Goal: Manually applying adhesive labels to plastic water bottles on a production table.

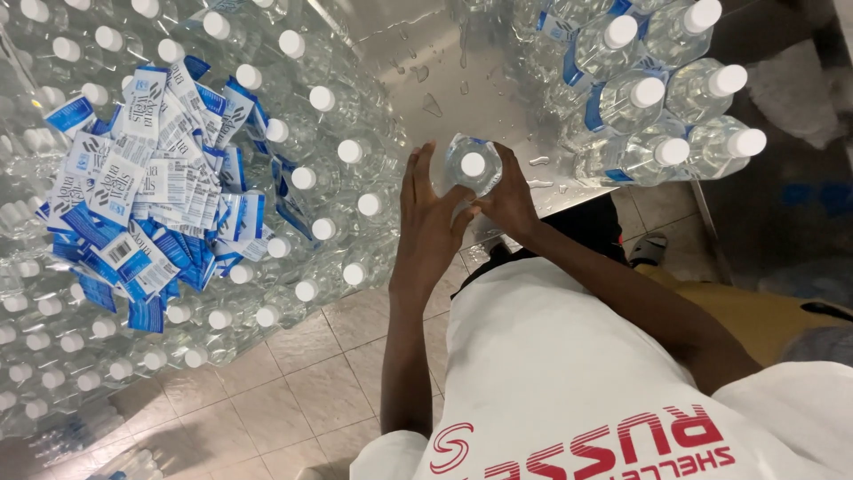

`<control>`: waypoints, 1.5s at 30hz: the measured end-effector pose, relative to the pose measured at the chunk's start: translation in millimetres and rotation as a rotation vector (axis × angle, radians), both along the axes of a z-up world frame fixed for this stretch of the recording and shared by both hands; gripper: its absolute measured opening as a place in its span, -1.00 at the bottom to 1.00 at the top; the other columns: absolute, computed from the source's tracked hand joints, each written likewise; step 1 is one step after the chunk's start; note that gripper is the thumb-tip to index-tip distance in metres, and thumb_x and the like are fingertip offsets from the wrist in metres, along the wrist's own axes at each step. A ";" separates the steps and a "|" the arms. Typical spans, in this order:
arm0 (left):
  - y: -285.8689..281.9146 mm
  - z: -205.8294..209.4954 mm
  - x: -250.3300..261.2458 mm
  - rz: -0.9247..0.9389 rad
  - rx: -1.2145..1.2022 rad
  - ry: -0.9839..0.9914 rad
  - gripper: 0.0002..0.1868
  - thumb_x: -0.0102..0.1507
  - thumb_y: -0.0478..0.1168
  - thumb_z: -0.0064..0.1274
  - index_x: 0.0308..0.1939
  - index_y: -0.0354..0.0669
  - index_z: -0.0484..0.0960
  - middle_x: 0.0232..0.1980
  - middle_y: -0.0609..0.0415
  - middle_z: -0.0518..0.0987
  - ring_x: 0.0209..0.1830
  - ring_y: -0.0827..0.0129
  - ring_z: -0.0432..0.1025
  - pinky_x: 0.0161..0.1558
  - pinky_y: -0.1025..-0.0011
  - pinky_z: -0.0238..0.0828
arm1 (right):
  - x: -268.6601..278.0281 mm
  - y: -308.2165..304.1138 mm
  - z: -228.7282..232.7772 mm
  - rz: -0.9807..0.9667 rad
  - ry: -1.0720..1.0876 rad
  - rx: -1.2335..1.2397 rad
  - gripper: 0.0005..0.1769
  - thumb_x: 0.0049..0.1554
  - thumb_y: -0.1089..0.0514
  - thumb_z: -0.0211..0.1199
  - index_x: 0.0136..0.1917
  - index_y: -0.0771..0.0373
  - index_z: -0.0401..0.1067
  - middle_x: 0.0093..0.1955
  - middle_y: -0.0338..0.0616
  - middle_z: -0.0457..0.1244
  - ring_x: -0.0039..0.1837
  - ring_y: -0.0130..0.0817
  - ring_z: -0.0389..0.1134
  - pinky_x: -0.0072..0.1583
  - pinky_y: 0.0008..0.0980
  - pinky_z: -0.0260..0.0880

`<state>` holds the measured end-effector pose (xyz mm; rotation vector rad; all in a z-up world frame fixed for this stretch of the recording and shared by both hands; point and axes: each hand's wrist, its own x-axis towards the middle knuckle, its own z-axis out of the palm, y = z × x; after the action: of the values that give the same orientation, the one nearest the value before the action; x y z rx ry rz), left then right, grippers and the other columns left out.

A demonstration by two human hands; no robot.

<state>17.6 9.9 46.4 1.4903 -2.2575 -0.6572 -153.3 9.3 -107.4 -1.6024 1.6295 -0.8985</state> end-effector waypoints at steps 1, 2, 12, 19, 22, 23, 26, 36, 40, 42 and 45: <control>4.5 -1.2 -1.0 -0.001 0.002 0.002 -0.79 0.38 -0.06 0.27 -0.01 -0.07 0.75 0.65 -0.30 0.13 0.73 -0.37 -0.03 0.60 -0.27 0.10 | -0.7 2.0 -1.0 -0.001 0.002 0.002 0.14 0.05 0.12 0.70 0.65 0.35 0.03 0.43 0.19 0.15 0.47 0.29 0.30 0.39 0.40 0.43; 6.0 -2.5 -2.0 0.040 -0.034 -0.057 -0.76 0.39 0.01 0.23 -0.04 -0.04 0.76 0.64 -0.29 0.17 0.72 -0.35 -0.01 0.59 -0.25 0.10 | -1.3 0.3 -2.2 0.020 -0.015 -0.018 0.15 0.04 0.13 0.70 0.65 0.38 0.03 0.44 0.22 0.14 0.48 0.30 0.28 0.41 0.39 0.39; 21.3 -29.5 -32.5 0.079 -0.120 0.068 -0.56 0.51 0.20 -0.06 0.13 0.03 0.75 0.68 -0.35 0.10 0.72 -0.39 0.04 0.61 -0.29 0.08 | -3.7 6.5 -7.9 0.004 -0.254 -0.012 0.16 0.09 0.05 0.70 0.69 0.28 0.00 0.51 0.17 0.08 0.56 0.20 0.20 0.51 0.27 0.22; 30.3 -39.2 -37.4 0.174 -0.124 0.085 -0.57 0.52 0.19 -0.10 0.09 0.13 0.80 0.77 -0.36 -0.04 0.79 -0.41 -0.15 0.65 -0.28 -0.04 | -0.9 6.9 -4.9 -0.016 -0.298 -0.026 0.11 0.11 0.14 0.68 0.67 0.25 0.00 0.50 0.12 0.08 0.56 0.08 0.18 0.55 0.13 0.20; 27.7 -42.9 -33.2 0.216 -0.163 0.081 -0.62 0.50 0.17 -0.03 -0.02 0.12 0.82 0.72 -0.33 0.10 0.76 -0.36 -0.03 0.63 -0.24 0.02 | -3.1 3.5 -7.1 0.044 -0.112 -0.073 0.13 0.08 0.04 0.67 0.67 0.30 0.03 0.48 0.16 0.10 0.51 0.18 0.23 0.49 0.17 0.31; 27.4 -43.9 -30.9 0.268 -0.200 0.036 -0.58 0.50 0.22 -0.01 -0.07 0.06 0.78 0.67 -0.30 0.18 0.73 -0.34 0.03 0.61 -0.22 0.05 | -2.0 4.3 -6.9 0.027 -0.107 -0.059 0.08 0.10 0.06 0.60 0.67 0.32 0.04 0.47 0.17 0.11 0.51 0.18 0.24 0.47 0.17 0.33; 23.7 -40.0 -30.4 0.338 -0.245 -0.021 -0.47 0.48 0.30 -0.04 -0.12 -0.04 0.73 0.60 -0.29 0.28 0.69 -0.32 0.10 0.58 -0.21 0.11 | 0.6 1.9 1.9 -0.012 -0.111 -0.001 0.00 0.15 0.05 0.50 0.67 0.34 0.05 0.45 0.21 0.12 0.50 0.26 0.26 0.45 0.26 0.34; 8.8 -33.7 -47.5 0.438 -0.154 -0.188 -0.11 0.47 0.44 -0.28 0.33 -0.39 0.52 0.59 -0.46 0.26 0.67 -0.40 0.09 0.54 -0.20 0.13 | 12.5 1.0 47.5 -0.122 -0.182 0.168 -0.17 0.25 -0.10 0.29 0.66 0.16 0.08 0.44 0.13 0.19 0.49 0.29 0.31 0.47 0.32 0.35; -9.5 -51.7 -45.1 0.358 -0.131 -0.058 -0.09 0.44 0.43 -0.16 0.43 -0.38 0.44 0.59 -0.47 0.25 0.67 -0.45 0.10 0.54 -0.26 0.15 | 14.0 -0.2 34.3 -0.151 -0.158 0.226 -0.18 0.35 -0.37 -0.31 0.66 0.14 0.07 0.43 0.11 0.22 0.46 0.22 0.35 0.45 0.25 0.40; -19.1 -55.2 -40.4 0.216 -0.027 0.079 -0.06 0.39 0.40 -0.03 0.51 -0.35 0.32 0.65 -0.47 0.19 0.69 -0.47 0.07 0.60 -0.28 0.09 | 17.3 1.9 12.8 -0.144 -0.146 0.107 -0.32 0.42 -0.12 -0.11 0.63 0.35 0.10 0.40 0.32 0.21 0.43 0.41 0.33 0.35 0.34 0.44; -35.4 -35.1 -24.1 0.108 0.147 0.181 0.06 0.16 0.42 0.31 0.45 -0.24 0.32 0.68 -0.48 0.12 0.70 -0.50 0.02 0.60 -0.39 0.06 | 13.4 3.2 17.9 -0.129 -0.046 0.023 -0.19 0.28 0.03 0.43 0.62 0.30 0.12 0.34 0.28 0.22 0.40 0.40 0.35 0.29 0.33 0.44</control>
<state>-6.5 -25.5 11.2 1.5400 -2.0168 -0.9032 -139.9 12.5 -89.5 -1.4643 1.7206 -0.9715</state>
